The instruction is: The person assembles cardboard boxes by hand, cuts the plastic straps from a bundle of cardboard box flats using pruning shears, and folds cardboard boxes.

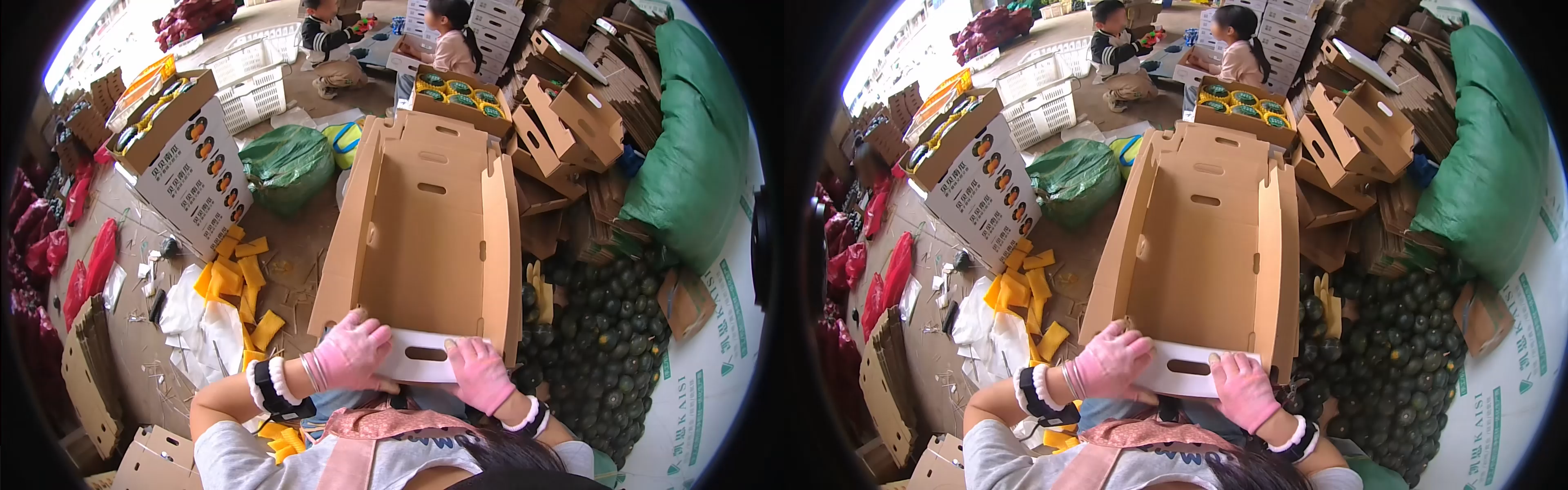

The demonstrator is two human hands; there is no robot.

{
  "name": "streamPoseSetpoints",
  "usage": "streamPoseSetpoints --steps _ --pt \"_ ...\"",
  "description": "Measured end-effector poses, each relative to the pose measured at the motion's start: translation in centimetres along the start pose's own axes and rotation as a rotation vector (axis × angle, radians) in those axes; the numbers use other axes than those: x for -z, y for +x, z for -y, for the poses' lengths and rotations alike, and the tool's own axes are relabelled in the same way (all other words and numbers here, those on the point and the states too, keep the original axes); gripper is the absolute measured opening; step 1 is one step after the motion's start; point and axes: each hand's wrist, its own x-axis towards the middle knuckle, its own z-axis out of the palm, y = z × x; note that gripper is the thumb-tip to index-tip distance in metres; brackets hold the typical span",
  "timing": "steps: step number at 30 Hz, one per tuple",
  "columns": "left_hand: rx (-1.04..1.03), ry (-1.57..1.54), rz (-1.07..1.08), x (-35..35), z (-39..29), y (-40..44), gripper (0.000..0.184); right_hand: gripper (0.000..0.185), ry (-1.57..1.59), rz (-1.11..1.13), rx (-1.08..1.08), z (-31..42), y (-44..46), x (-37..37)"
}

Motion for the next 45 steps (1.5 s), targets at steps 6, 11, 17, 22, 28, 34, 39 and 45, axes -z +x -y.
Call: streamPoseSetpoints --steps 6,11,17,22,28,34,39,45 --pt "-0.294 -0.135 0.858 0.5 -2.4 0.1 0.036 0.037 0.388 0.665 0.532 -0.9 0.5 -3.9" --pt "-0.655 -0.663 0.911 2.3 2.1 2.4 0.048 0.037 0.928 0.477 0.572 -3.7 1.1 1.1" --pt "0.469 -0.413 -0.864 0.4 17.4 10.3 0.053 0.032 0.155 -0.734 -0.413 -14.2 9.7 3.3" --pt "-0.095 -0.035 -0.576 -8.0 25.2 12.8 0.029 0.024 0.969 -0.491 -0.274 -18.8 13.2 -1.4" --pt "0.489 -1.204 -0.318 0.4 17.1 8.9 0.043 0.041 1.371 -0.632 -0.088 -18.2 12.8 -0.6" --pt "0.095 -1.263 -0.804 -3.6 17.6 9.6 0.025 0.037 1.225 -0.708 -0.013 -18.2 14.1 0.8" --pt "0.208 -1.428 -0.616 -0.8 16.7 10.2 0.024 0.031 0.79 -0.665 -0.299 -18.8 14.4 1.7" --pt "0.229 -1.696 -0.625 -0.8 17.4 9.7 0.038 0.019 1.044 -0.731 -0.169 -18.7 13.0 2.0"
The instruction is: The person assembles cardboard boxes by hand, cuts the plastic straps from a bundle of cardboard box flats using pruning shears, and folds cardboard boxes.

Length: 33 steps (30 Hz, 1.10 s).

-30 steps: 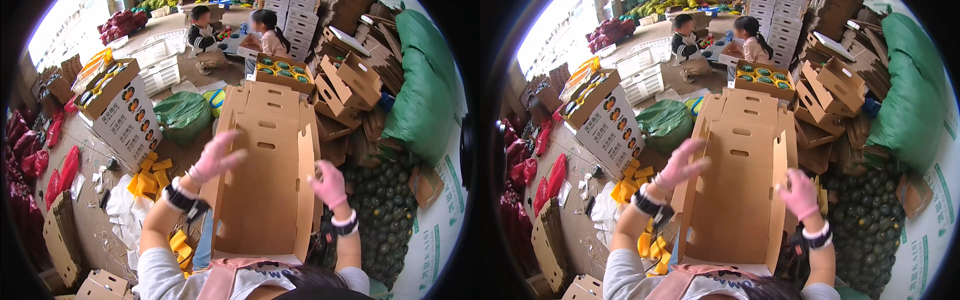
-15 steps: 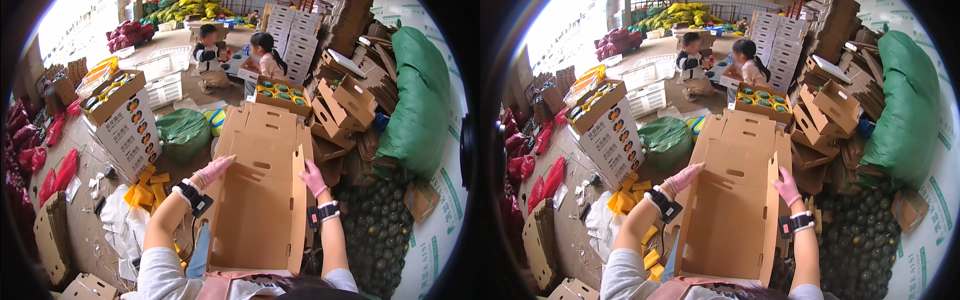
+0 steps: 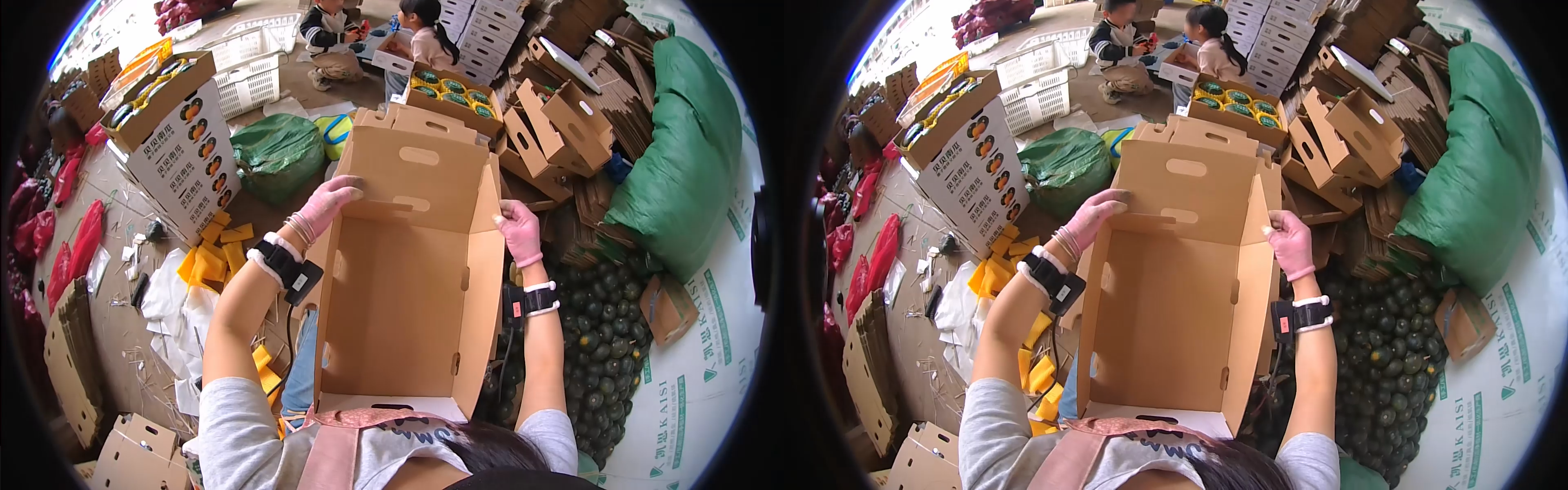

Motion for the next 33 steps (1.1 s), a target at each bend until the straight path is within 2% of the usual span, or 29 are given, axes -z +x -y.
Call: streamPoseSetpoints --steps 1,4,5,8,11,14,15,17,18,19,20,21,22,24,26,29,32,33 --pt "-0.005 0.1 -0.01 -0.1 0.3 0.0 0.035 0.017 0.155 -0.019 0.034 -0.1 -0.3 0.1" --pt "0.073 -0.066 0.147 0.5 1.7 1.0 0.027 0.014 -0.195 -0.139 -0.04 -0.6 -0.7 -1.0" --pt "0.229 -0.102 0.082 1.2 3.2 2.0 0.027 0.011 -0.26 -0.173 -0.024 -0.6 -0.7 -1.4" --pt "0.349 -0.189 0.061 0.2 2.2 1.3 0.028 0.011 -0.312 -0.225 -0.01 0.6 -1.2 -1.8" --pt "0.382 -0.172 0.052 -0.1 1.8 1.2 0.028 0.009 -0.189 -0.178 -0.029 0.5 -1.4 -1.5" --pt "0.329 -0.124 0.065 0.5 2.9 1.8 0.027 0.006 0.021 0.058 0.012 1.2 -1.7 -1.3" --pt "0.247 -0.284 0.135 0.7 3.2 1.9 0.024 0.006 0.065 0.12 -0.029 1.1 -1.7 -1.1" --pt "0.039 -0.134 -0.101 -1.9 1.2 0.6 0.024 0.006 0.158 0.239 -0.104 0.9 -1.5 -0.4" --pt "-0.066 -0.054 -0.215 -2.9 0.4 -0.1 0.026 0.006 0.177 0.224 -0.067 0.4 -1.6 -0.4" --pt "-0.167 0.049 -0.207 -2.8 0.4 -0.1 0.034 0.006 0.196 0.206 -0.027 -0.4 -1.6 -0.5" --pt "-0.226 0.045 -0.103 -2.7 0.4 0.0 0.034 0.007 0.214 0.187 0.021 -1.0 -1.4 -0.6" --pt "-0.289 0.041 0.003 -2.7 0.4 0.2 0.034 0.018 0.078 0.167 0.076 -1.2 -1.4 -0.7" --pt "-0.352 0.037 0.109 -2.8 0.2 0.1 0.034 0.032 0.194 0.157 -0.024 -0.5 -2.0 -1.0" --pt "-0.335 -0.095 0.197 -4.0 -0.9 -1.0 0.034 0.041 0.226 0.113 0.126 -3.1 -1.7 -1.4" --pt "-0.053 -0.441 0.198 -4.6 -2.4 -1.6 0.04 0.042 0.283 0.082 0.058 -6.4 -1.8 -0.5" --pt "0.176 -0.351 0.211 -0.6 0.5 0.6 0.049 0.047 0.364 0.203 -0.103 -5.1 -1.9 -0.6" --pt "0.099 0.252 0.484 0.0 -1.1 1.2 0.046 0.055 0.033 0.483 -0.019 -5.7 -1.3 0.0" --pt "0.1 0.576 0.543 -1.6 -3.8 0.5 0.049 0.056 0.126 0.578 -0.113 -2.6 -1.4 0.4"
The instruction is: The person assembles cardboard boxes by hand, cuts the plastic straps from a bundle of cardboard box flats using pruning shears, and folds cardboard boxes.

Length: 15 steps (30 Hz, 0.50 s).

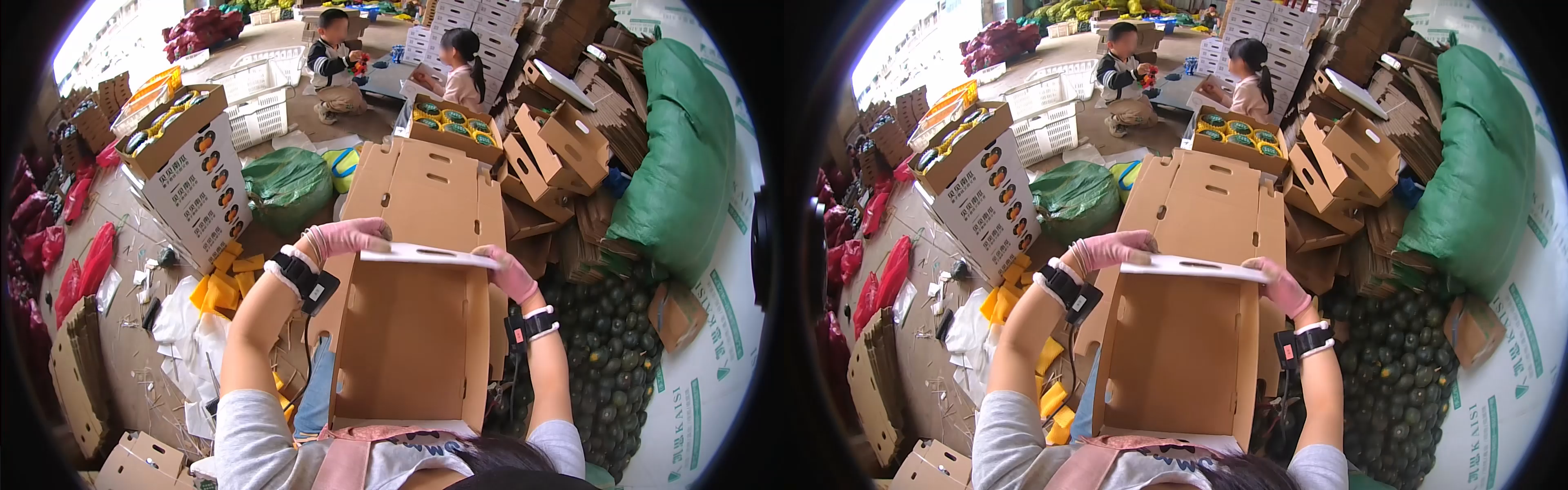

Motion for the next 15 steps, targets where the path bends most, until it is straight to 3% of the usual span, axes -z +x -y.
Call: streamPoseSetpoints --steps 1,2,3,5,7,12,15 --pt "0.008 0.146 0.047 0.4 -0.2 0.1 0.057 0.058 0.108 0.095 -0.07 2.4 -0.3 -0.2" --pt "0.14 0.362 0.069 0.3 -1.0 0.4 0.062 0.065 0.053 0.107 -0.096 3.4 -0.3 -0.8" --pt "0.278 0.576 0.092 0.1 -1.6 0.5 0.067 0.074 -0.159 0.074 -0.111 4.3 -0.3 -1.5" --pt "0.227 0.745 0.121 0.0 -0.5 1.5 0.071 0.082 -0.745 0.079 0.013 6.4 0.2 -2.5" --pt "0.219 1.012 0.158 -0.9 -2.1 2.6 0.071 0.084 -0.895 0.115 -0.087 8.4 0.8 -3.5" --pt "0.285 1.117 0.225 -1.5 -3.1 3.3 0.067 0.08 -1.165 0.226 -0.152 9.1 1.5 -4.0" --pt "0.251 1.218 0.144 -2.3 -2.3 2.8 0.058 0.075 -1.22 0.128 -0.187 7.0 1.0 -4.4"
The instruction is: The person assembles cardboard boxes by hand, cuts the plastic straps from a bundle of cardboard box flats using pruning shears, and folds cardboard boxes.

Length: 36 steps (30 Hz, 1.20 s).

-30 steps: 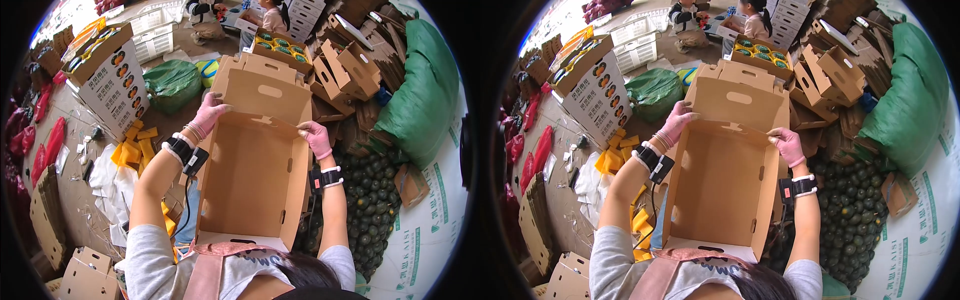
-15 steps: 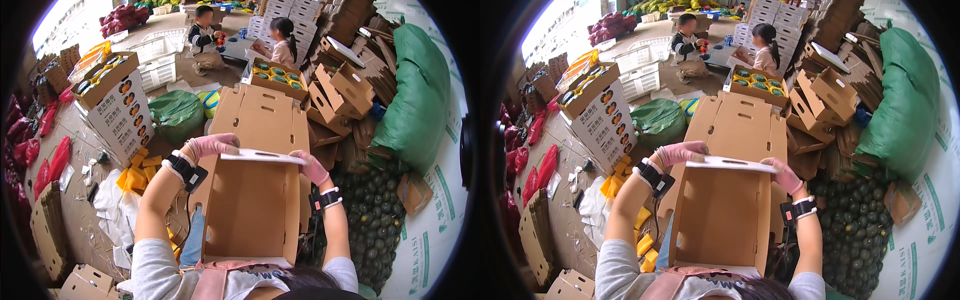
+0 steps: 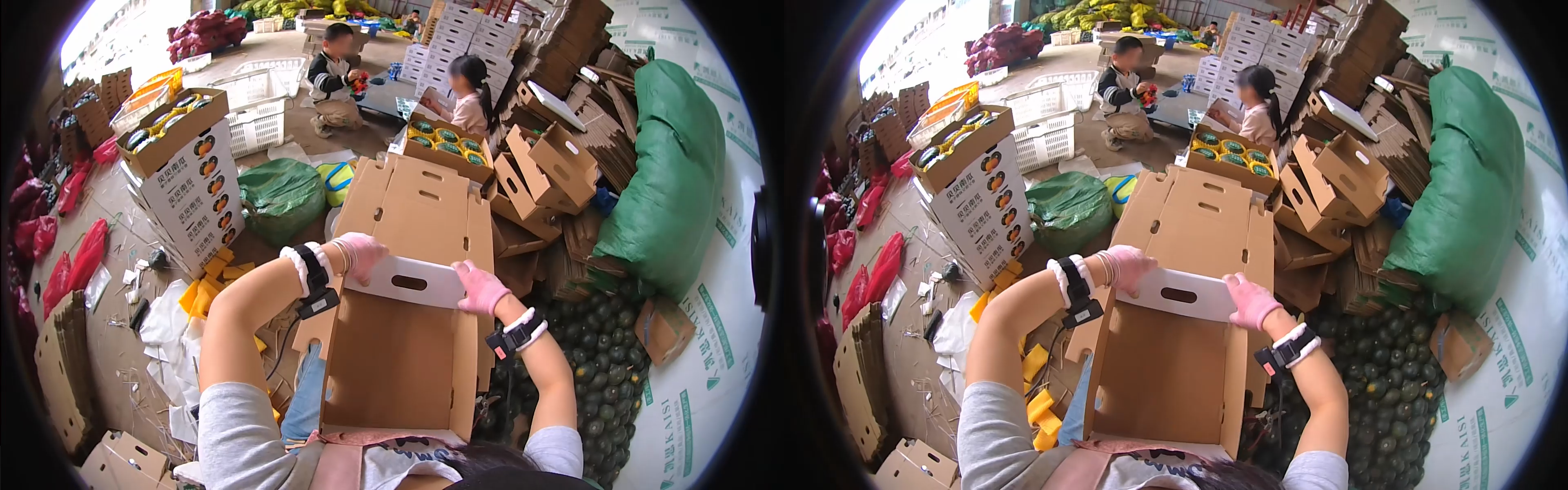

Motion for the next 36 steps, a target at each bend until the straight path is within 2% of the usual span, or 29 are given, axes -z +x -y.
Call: streamPoseSetpoints --steps 1,2,3,8,14,16,18,19,20,22,23,25,26,27,28,29,30,31,32,33,34,36 --pt "0.027 0.02 -0.032 -0.1 -0.4 -0.1 0.054 0.064 -0.087 -0.053 -0.033 0.2 0.0 0.1" --pt "0.052 0.035 -0.059 -0.2 -0.6 -0.2 0.051 0.061 -0.138 -0.04 -0.055 0.3 0.5 0.6" --pt "0.035 0.042 -0.107 -0.3 -0.8 -0.7 0.037 0.058 -0.173 -0.019 -0.078 1.2 0.8 1.0" --pt "0.101 0.027 -0.237 -3.1 -0.8 0.8 0.025 0.043 -0.277 -0.051 -0.056 2.3 2.3 0.2" --pt "0.201 0.003 -0.295 -1.1 -1.3 1.5 0.022 0.035 -0.308 -0.18 -0.077 0.7 4.5 -0.4" --pt "0.184 0.006 -0.291 -1.6 -1.9 1.2 0.023 0.039 -0.246 -0.188 0.01 -0.8 4.1 -1.1" --pt "0.178 -0.013 -0.333 -1.8 -1.5 1.2 0.026 0.04 0.34 -0.081 0.064 -2.1 3.1 -0.1" --pt "0.225 -0.043 -0.343 -1.0 -1.3 -0.5 0.029 0.043 0.631 -0.199 0.269 -4.1 3.5 -1.2" --pt "0.223 -0.026 -0.436 -1.5 -0.5 -2.2 0.03 0.047 0.97 -0.199 0.327 -6.8 3.6 -3.1" --pt "0.348 -0.136 -0.611 -2.5 2.0 -6.2 0.03 0.05 1.419 -0.302 0.025 -4.2 -0.8 -2.0" --pt "0.458 -0.217 -0.705 -3.0 3.5 -9.1 0.027 0.049 1.264 -0.302 0.011 -5.7 -1.4 -3.3" --pt "0.715 -0.413 -0.981 -6.3 5.1 -15.9 0.031 0.053 1.154 -0.341 -0.082 -15.2 -2.0 -10.6" --pt "0.86 -0.526 -1.119 -8.5 6.1 -18.9 0.033 0.061 0.331 -0.369 -0.144 -15.3 -4.0 -10.6" --pt "0.888 -0.625 -1.328 -11.2 5.1 -22.0 0.034 0.065 0.375 -0.344 -0.242 -11.6 -6.6 -8.8" --pt "0.91 -0.763 -1.435 -15.3 5.1 -24.5 0.038 0.068 0.42 -0.32 -0.343 -8.1 -8.4 -7.6" --pt "1.072 -0.962 -1.426 -19.0 4.8 -26.6 0.039 0.071 0.495 -0.314 -0.368 -8.3 -8.7 -8.4" --pt "0.975 -1.139 -1.576 -23.6 4.5 -28.1 0.042 0.074 0.573 -0.31 -0.404 -8.4 -9.8 -9.6" --pt "1.085 -1.284 -1.642 -25.4 2.3 -29.1 0.04 0.076 0.651 -0.307 -0.45 -8.3 -11.3 -10.8" --pt "1.241 -1.561 -1.589 -26.5 0.7 -30.0 0.039 0.079 0.777 -0.287 -0.449 -7.6 -12.1 -11.4" --pt "1.414 -1.581 -1.625 -27.5 -1.2 -29.9 0.039 0.082 0.898 -0.265 -0.445 -6.6 -12.3 -11.5" --pt "1.478 -1.665 -1.645 -27.7 -3.1 -30.0 0.041 0.085 1.018 -0.247 -0.436 -5.7 -12.5 -11.5" --pt "1.596 -1.611 -1.631 -33.3 -4.0 -30.0 0.043 0.089 0.903 -0.329 -0.372 -4.1 -12.5 -12.1"
